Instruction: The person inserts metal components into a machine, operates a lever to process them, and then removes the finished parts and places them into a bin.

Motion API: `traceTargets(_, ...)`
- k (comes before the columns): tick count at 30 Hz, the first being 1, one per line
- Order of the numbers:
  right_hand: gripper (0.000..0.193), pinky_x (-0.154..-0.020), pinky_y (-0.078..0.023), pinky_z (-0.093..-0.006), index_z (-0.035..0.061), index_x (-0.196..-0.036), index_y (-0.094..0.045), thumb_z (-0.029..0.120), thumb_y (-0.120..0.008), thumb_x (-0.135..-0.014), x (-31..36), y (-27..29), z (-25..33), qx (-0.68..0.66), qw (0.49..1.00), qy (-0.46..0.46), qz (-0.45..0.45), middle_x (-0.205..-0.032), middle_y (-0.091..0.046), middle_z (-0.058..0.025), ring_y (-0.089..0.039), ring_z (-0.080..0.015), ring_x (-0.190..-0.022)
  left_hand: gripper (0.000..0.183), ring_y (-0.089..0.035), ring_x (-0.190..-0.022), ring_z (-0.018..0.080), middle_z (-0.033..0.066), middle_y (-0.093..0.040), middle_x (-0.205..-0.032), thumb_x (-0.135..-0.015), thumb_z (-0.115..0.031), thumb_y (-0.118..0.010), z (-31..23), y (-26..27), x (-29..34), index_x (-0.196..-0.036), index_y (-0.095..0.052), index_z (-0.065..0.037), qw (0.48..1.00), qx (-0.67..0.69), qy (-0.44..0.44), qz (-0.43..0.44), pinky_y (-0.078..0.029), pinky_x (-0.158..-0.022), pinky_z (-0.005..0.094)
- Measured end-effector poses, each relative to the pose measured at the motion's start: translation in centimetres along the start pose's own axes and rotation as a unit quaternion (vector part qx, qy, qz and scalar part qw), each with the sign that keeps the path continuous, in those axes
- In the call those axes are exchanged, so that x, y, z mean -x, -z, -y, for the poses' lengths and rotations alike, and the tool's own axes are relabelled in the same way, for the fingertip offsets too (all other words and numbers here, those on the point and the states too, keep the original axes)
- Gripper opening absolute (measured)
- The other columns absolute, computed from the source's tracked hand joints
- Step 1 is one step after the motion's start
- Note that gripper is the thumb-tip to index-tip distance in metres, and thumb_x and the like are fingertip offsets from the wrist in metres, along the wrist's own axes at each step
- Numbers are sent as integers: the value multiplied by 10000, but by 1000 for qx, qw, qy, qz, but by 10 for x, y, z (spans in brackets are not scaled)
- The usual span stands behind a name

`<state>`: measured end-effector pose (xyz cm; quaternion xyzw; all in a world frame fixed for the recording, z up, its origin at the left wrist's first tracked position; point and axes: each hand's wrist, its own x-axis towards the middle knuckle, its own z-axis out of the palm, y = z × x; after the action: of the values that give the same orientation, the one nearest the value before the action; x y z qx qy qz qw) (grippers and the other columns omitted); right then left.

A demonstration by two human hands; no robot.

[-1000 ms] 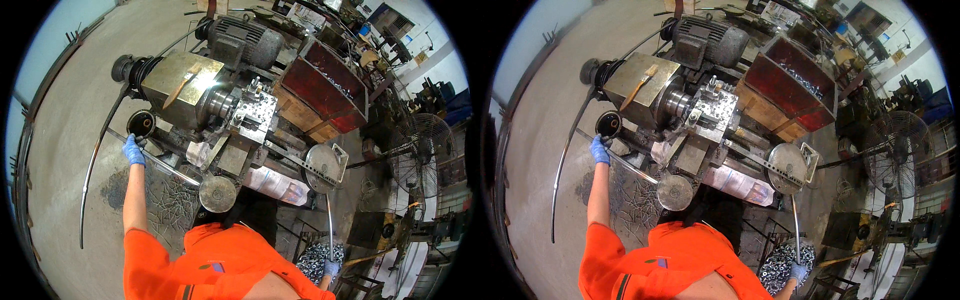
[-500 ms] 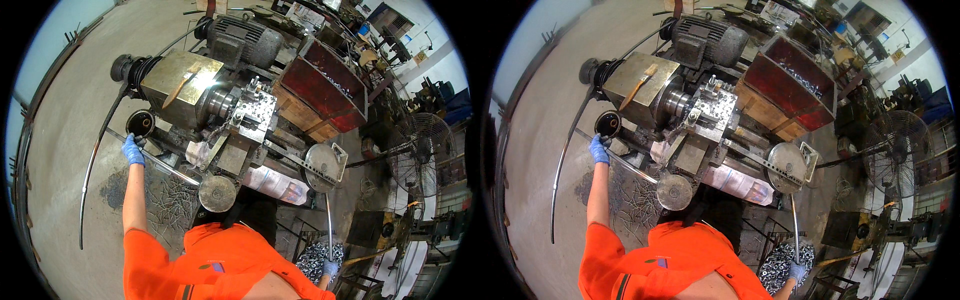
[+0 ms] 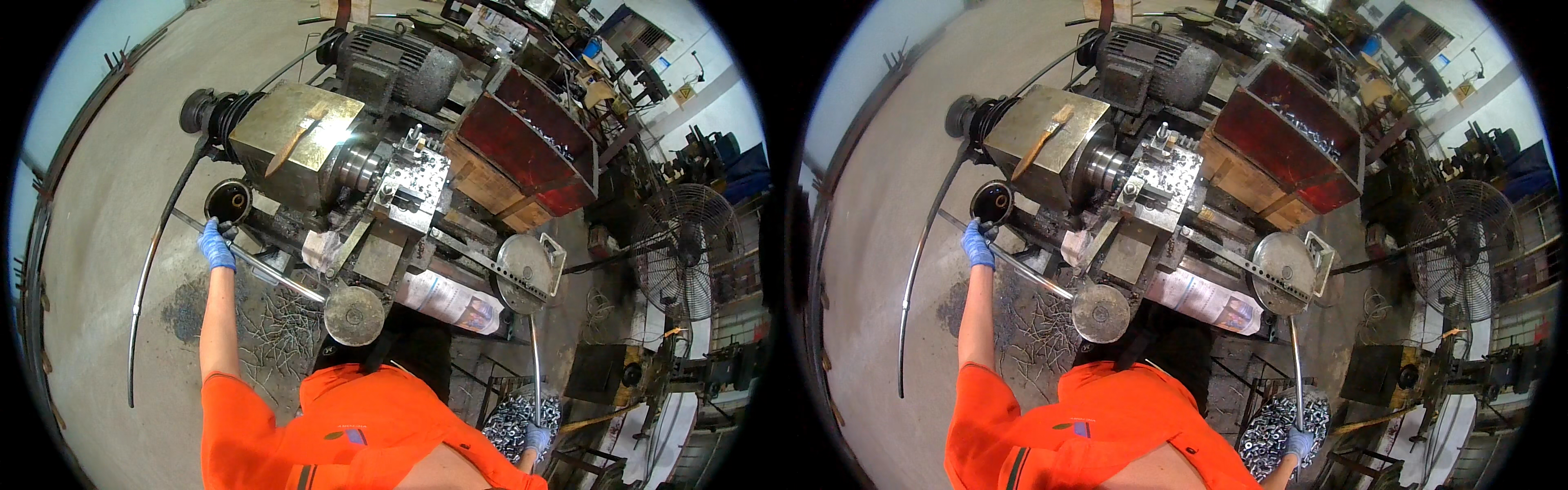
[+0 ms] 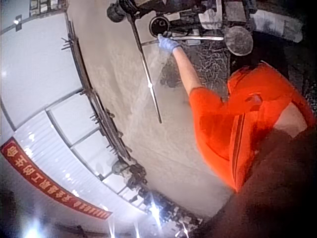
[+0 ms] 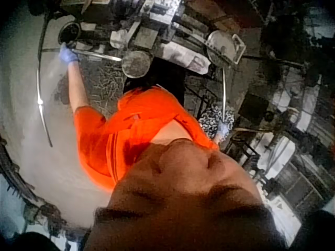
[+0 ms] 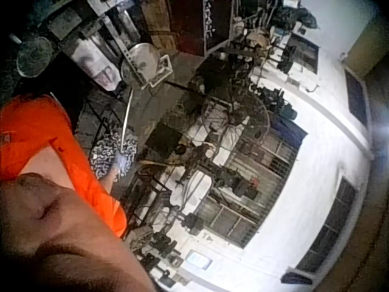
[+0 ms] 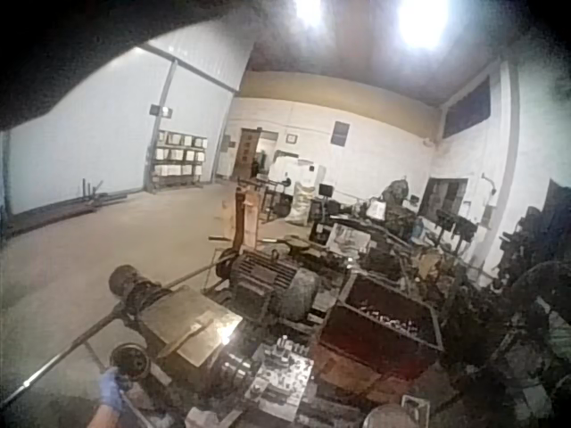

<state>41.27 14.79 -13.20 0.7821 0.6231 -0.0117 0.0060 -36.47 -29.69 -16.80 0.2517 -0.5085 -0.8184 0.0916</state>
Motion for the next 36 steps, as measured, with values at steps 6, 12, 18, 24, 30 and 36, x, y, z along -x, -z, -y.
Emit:
traceTargets(6, 473, -736, -472, -425, -51, -861, -605, 321, -703, -586, 0, -1, 0, 37, 999, -26, 8, -862, -625, -256, -601, -403, -821, 153, -571, -419, 225, 169, -620, -648, -827, -123, -564, 0, 0, 0, -866, -545, 24, 1000, 4, 5, -1, -516, -400, 305)
traceTargets(12, 463, -734, -475, -421, -33, -841, -613, 334, -718, -579, -1, -4, -3, 24, 999, -31, 16, -855, -627, -253, -604, -395, -814, 153, -572, -418, 221, 166, -623, -647, -825, -130, -561, 1, 2, -1, -860, -551, 19, 1000, -6, 4, 12, -516, -400, 306)
traceTargets(18, 458, -730, -477, -415, -25, -810, -627, 343, -740, -561, 18, 13, 19, 24, 999, -35, -3, -818, -633, -242, -609, -383, -801, 162, -568, -412, 217, 161, -620, -642, -823, -138, -566, 1, 1, -2, -858, -553, 19, 1000, 0, 7, 5, -518, -403, 302)
traceTargets(24, 463, -735, -478, -413, -25, -833, -636, 345, -733, -574, 17, 8, 12, 27, 999, -28, -17, -834, -635, -244, -610, -382, -802, 168, -567, -416, 222, 157, -614, -641, -822, -139, -567, 2, 1, -4, -858, -554, 25, 1000, -5, 14, 1, -521, -405, 307)
traceTargets(30, 421, -716, -480, -425, -26, -818, -643, 326, -706, -596, 16, 3, 7, 17, 1000, -21, -2, -825, -631, -254, -611, -398, -794, 169, -572, -427, 229, 162, -615, -641, -816, -131, -573, 1, 1, -3, -868, -539, 26, 1000, 4, 13, 10, -524, -412, 314)
traceTargets(36, 394, -700, -481, -429, -2, -817, -653, 338, -685, -619, 11, -3, 4, 10, 1000, -12, 1, -812, -636, -234, -614, -392, -782, 165, -570, -425, 234, 166, -618, -644, -814, -137, -577, 6, 5, -8, -846, -544, 21, 1000, 5, 4, 7, -521, -409, 320)
